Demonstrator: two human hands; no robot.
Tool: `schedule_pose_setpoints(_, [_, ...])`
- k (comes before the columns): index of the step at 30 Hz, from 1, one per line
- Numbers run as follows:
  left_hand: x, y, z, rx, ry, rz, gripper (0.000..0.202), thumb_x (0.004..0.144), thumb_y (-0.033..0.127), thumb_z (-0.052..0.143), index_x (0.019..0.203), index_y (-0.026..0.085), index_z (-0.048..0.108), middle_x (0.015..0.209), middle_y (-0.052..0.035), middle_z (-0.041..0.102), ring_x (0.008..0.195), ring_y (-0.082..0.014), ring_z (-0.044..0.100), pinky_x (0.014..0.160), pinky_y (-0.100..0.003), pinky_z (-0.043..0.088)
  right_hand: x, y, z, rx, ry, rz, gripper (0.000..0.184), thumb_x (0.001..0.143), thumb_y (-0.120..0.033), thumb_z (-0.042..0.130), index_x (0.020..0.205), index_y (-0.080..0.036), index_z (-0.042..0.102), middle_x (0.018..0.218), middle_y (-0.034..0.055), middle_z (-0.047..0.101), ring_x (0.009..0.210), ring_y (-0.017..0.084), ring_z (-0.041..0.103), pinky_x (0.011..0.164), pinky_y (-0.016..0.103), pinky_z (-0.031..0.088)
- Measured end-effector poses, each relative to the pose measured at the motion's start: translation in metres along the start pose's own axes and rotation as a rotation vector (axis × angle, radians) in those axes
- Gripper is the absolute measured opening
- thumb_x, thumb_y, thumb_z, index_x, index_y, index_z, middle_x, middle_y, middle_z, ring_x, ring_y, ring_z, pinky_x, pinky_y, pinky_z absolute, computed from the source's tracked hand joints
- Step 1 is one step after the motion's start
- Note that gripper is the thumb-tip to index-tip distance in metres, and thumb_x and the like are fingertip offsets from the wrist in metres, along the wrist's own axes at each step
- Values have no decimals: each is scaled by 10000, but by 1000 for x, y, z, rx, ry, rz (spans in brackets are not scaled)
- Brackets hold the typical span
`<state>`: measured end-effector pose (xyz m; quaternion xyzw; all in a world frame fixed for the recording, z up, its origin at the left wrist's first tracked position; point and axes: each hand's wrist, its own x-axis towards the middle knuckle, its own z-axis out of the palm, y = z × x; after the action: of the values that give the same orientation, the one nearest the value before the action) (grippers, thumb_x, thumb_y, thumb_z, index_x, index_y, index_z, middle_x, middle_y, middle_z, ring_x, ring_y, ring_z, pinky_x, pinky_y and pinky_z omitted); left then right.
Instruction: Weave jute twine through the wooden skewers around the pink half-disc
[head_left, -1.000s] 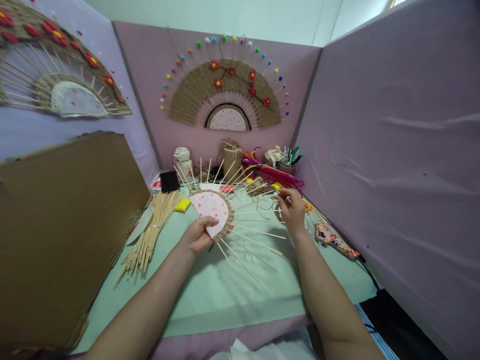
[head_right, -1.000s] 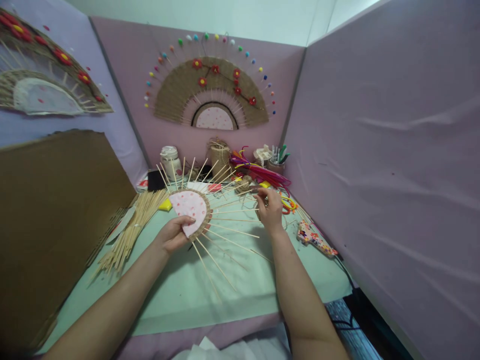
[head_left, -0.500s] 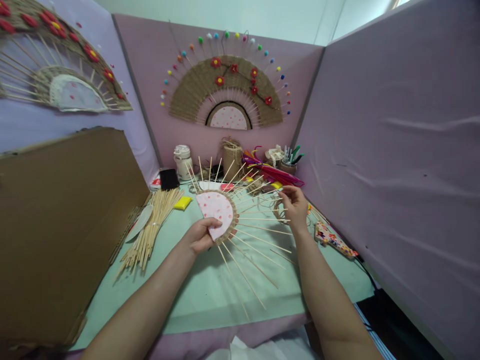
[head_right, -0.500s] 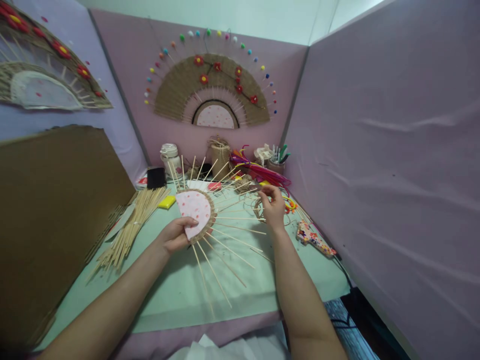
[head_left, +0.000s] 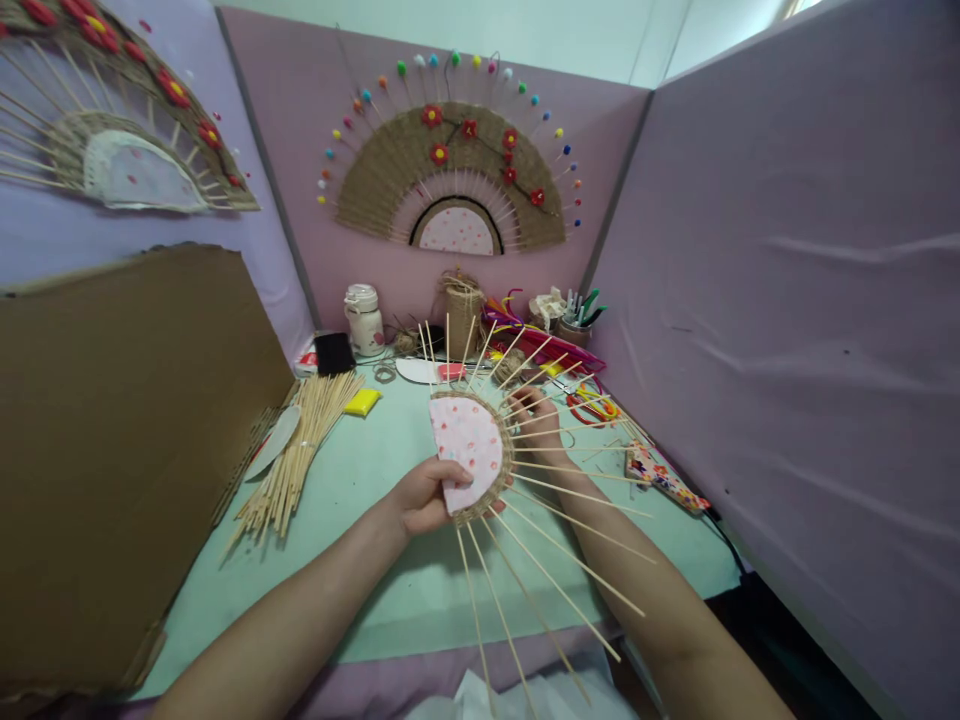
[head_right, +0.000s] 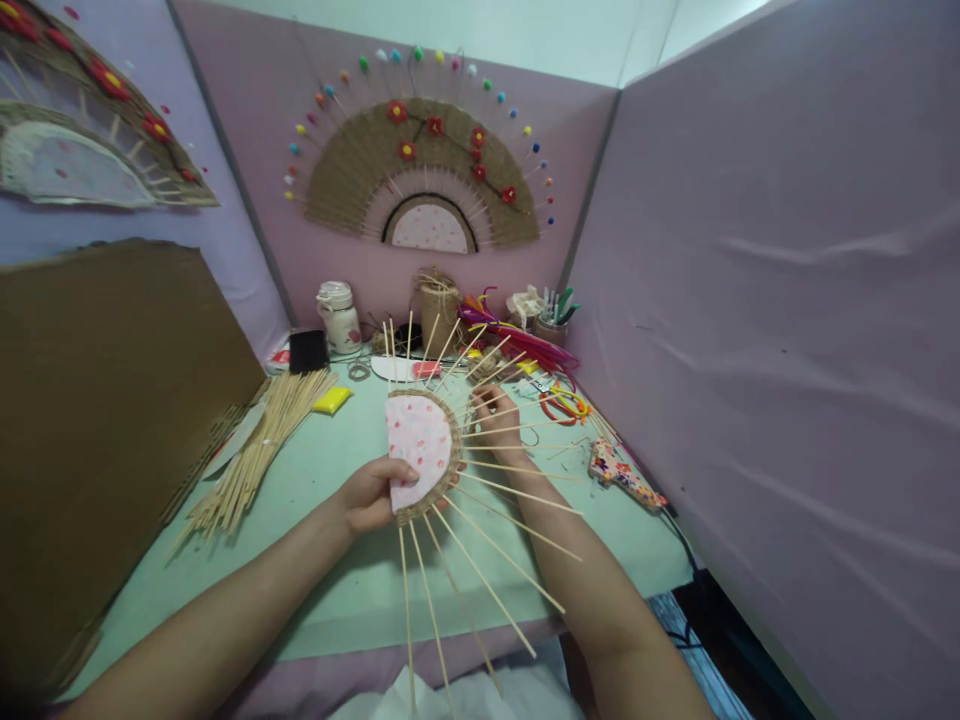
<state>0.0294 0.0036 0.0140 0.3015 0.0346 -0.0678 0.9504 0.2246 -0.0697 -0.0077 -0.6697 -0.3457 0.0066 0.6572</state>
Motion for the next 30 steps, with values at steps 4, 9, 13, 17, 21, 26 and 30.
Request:
schedule_pose_setpoints(4, [3, -6, -3, -24, -15, -10, 513, 683, 24, 443, 1186, 56, 534, 1038, -173, 664, 999, -257, 614, 815, -386, 494, -1, 1, 7, -4, 17, 29, 152, 735, -315, 567, 780, -170, 571, 709, 8, 580, 645, 139, 490, 645, 278, 400])
schedule_pose_setpoints(9, [3, -6, -7, 26, -36, 0, 490, 682, 62, 461, 1162, 43, 554, 1023, -191, 665, 901, -261, 645, 770, -388, 503, -5, 3, 14, 32, -24, 84, 131, 708, -302, 579, 758, -181, 565, 700, 2, 583, 627, 142, 499, 605, 274, 402])
schedule_pose_setpoints(13, [-2, -1, -1, 43, -6, 100, 450, 688, 27, 449, 1113, 69, 590, 1043, -166, 666, 950, -260, 630, 827, -411, 484, -8, 3, 14, 29, -52, 110, 119, 701, -304, 569, 743, -193, 571, 676, 1, 591, 595, 144, 503, 573, 273, 401])
schedule_pose_setpoints(17, [-7, 8, 8, 14, 19, 191, 419, 718, 84, 452, 1114, 73, 589, 1075, -156, 657, 997, -295, 607, 882, -504, 440, -6, 4, 8, 1, -4, 48, 114, 696, -293, 562, 743, -192, 581, 728, 15, 607, 661, 151, 534, 633, 281, 418])
schedule_pose_setpoints(21, [-7, 15, 5, 8, 41, 224, 461, 691, 140, 476, 1132, 50, 571, 1067, -172, 655, 1035, -318, 585, 927, -514, 400, -3, 5, 3, -22, -30, 36, 161, 708, -336, 562, 744, -181, 584, 689, 13, 596, 637, 143, 522, 607, 270, 410])
schedule_pose_setpoints(26, [-7, 20, -6, 67, 101, 263, 466, 655, 83, 489, 1110, 74, 588, 1008, -146, 682, 985, -285, 616, 936, -455, 406, -4, 3, 2, -51, -50, 7, 163, 718, -342, 565, 738, -182, 590, 698, 6, 592, 637, 139, 518, 608, 268, 403])
schedule_pose_setpoints(30, [-9, 20, -7, 100, 78, 252, 490, 635, 91, 502, 1118, 66, 583, 1023, -161, 676, 1004, -300, 607, 935, -464, 405, -6, -2, 2, -11, -43, -6, 158, 715, -339, 574, 743, -185, 595, 707, 13, 605, 652, 146, 532, 634, 279, 414])
